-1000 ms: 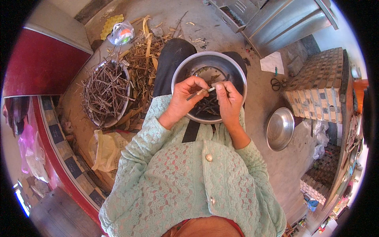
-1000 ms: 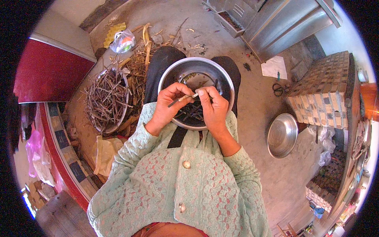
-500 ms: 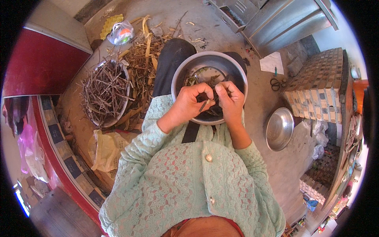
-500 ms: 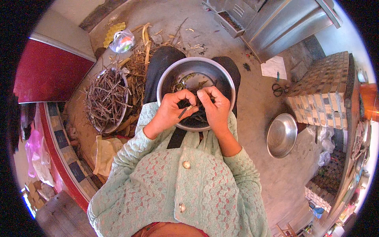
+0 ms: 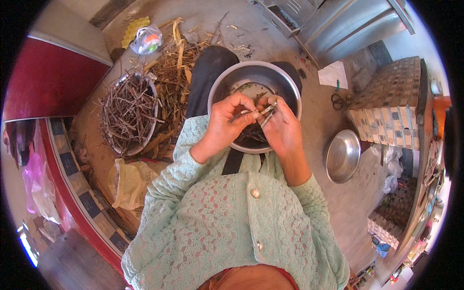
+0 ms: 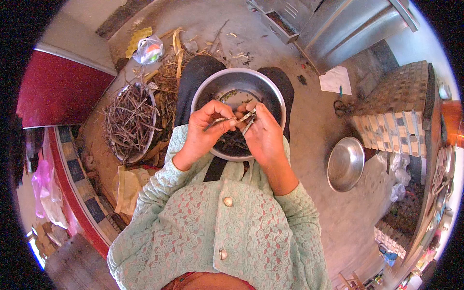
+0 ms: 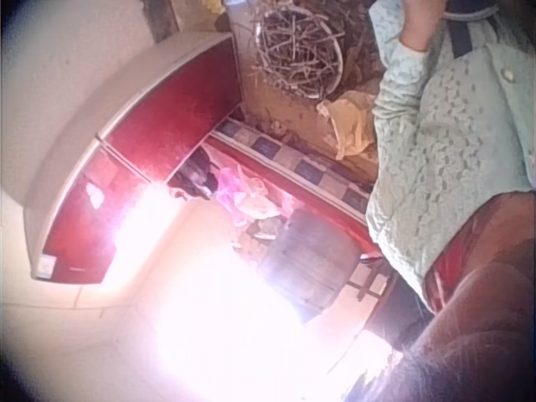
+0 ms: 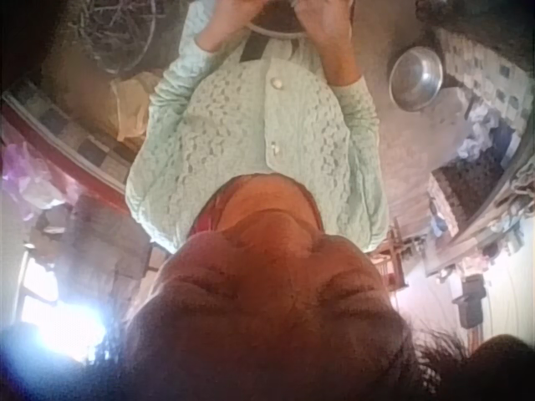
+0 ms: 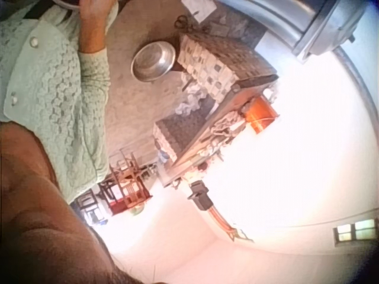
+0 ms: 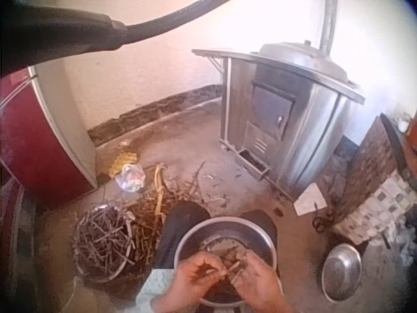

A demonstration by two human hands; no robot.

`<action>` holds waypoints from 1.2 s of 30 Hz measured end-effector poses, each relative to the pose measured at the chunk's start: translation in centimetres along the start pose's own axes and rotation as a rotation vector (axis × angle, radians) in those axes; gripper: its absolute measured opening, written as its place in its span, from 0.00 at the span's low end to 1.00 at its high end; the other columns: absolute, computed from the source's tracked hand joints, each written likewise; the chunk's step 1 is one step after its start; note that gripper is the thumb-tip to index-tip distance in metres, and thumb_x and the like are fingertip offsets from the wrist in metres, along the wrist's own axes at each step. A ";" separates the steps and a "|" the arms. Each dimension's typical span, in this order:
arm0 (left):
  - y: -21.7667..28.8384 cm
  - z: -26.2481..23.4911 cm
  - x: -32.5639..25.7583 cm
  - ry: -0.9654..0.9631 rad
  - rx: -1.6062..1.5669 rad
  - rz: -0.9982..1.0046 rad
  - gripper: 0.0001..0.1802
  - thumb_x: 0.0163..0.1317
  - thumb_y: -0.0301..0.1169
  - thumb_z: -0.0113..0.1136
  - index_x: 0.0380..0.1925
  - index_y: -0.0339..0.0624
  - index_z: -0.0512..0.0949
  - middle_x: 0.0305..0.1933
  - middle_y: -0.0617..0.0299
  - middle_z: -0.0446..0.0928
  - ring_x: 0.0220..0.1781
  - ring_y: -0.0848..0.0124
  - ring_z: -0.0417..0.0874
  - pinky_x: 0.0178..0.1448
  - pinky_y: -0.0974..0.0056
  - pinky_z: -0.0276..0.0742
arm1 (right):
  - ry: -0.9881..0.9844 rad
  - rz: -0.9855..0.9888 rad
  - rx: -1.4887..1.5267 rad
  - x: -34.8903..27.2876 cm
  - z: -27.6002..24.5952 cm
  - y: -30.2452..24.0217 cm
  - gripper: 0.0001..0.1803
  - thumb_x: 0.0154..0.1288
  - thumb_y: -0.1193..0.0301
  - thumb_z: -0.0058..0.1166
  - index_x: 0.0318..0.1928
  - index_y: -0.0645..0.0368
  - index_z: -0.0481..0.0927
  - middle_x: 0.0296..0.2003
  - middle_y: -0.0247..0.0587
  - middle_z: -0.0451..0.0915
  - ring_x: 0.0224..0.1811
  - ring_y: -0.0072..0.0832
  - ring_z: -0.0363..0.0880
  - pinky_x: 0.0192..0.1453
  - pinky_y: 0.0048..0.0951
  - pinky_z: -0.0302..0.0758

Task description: The person sits on the floor and uses both hands to peel and break apart dried dark vegetable strips over a metal bowl. The person repeatedly picks up pieces, peels off outer layers, and places the processed pieces into the bowl.

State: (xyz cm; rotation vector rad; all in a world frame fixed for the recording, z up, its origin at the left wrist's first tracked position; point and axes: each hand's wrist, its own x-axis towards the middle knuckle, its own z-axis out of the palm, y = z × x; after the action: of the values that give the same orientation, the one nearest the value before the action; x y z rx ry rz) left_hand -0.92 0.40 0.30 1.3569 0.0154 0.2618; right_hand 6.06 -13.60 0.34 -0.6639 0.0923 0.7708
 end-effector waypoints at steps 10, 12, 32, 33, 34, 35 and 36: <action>1.9 -0.6 -0.2 0.172 0.290 0.124 0.09 0.53 0.16 0.60 0.34 0.36 0.73 0.38 0.61 0.74 0.40 0.76 0.77 0.46 0.70 0.75 | 0.005 0.116 0.209 0.6 2.7 0.9 0.18 0.72 0.60 0.37 0.47 0.62 0.72 0.45 0.44 0.75 0.50 0.34 0.72 0.57 0.34 0.67; 2.1 -0.8 -0.4 0.209 0.329 0.154 0.14 0.50 0.17 0.64 0.37 0.36 0.73 0.39 0.61 0.73 0.39 0.76 0.77 0.43 0.70 0.75 | -0.047 0.121 0.204 0.6 3.4 1.2 0.20 0.72 0.58 0.35 0.49 0.62 0.71 0.47 0.43 0.74 0.51 0.33 0.72 0.59 0.34 0.66; 5.1 -13.8 -5.6 1.015 1.035 0.129 0.16 0.50 0.22 0.63 0.41 0.35 0.75 0.45 0.55 0.74 0.46 0.65 0.75 0.51 0.63 0.71 | -0.696 -0.529 -2.113 2.7 2.3 -3.5 0.16 0.48 0.72 0.59 0.41 0.58 0.76 0.38 0.39 0.75 0.46 0.37 0.75 0.45 0.35 0.74; 4.8 -12.8 -5.1 0.954 0.984 0.160 0.15 0.50 0.21 0.62 0.40 0.35 0.75 0.44 0.55 0.74 0.46 0.64 0.75 0.52 0.62 0.70 | -0.669 -0.586 -2.132 2.7 1.9 -2.9 0.14 0.46 0.72 0.59 0.38 0.58 0.76 0.35 0.39 0.74 0.44 0.37 0.75 0.42 0.36 0.76; 4.3 -12.3 -4.5 0.842 0.953 0.296 0.13 0.49 0.19 0.62 0.37 0.36 0.76 0.43 0.57 0.75 0.47 0.65 0.75 0.53 0.63 0.70 | -0.626 -0.634 -2.171 2.7 1.9 -2.7 0.11 0.46 0.71 0.58 0.32 0.58 0.75 0.32 0.38 0.74 0.42 0.37 0.76 0.40 0.36 0.76; 4.5 -10.8 -3.6 0.770 0.966 0.349 0.11 0.48 0.18 0.62 0.34 0.36 0.77 0.42 0.56 0.76 0.45 0.65 0.76 0.51 0.64 0.71 | -0.608 -0.614 -2.226 2.9 1.9 -2.6 0.10 0.46 0.71 0.58 0.31 0.58 0.75 0.32 0.38 0.74 0.40 0.37 0.77 0.39 0.36 0.76; 4.6 -9.6 -3.0 0.701 0.971 0.361 0.10 0.48 0.17 0.62 0.33 0.37 0.77 0.42 0.56 0.76 0.44 0.65 0.77 0.50 0.65 0.72 | -0.586 -0.597 -2.280 3.1 1.8 -2.5 0.09 0.46 0.71 0.58 0.30 0.58 0.75 0.31 0.38 0.74 0.39 0.38 0.77 0.38 0.37 0.76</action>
State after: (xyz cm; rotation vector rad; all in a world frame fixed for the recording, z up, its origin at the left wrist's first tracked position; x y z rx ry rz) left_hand -6.23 9.88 2.24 2.1554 0.5464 1.1323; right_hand 9.69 -11.97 2.19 -2.3534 -1.6938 0.1125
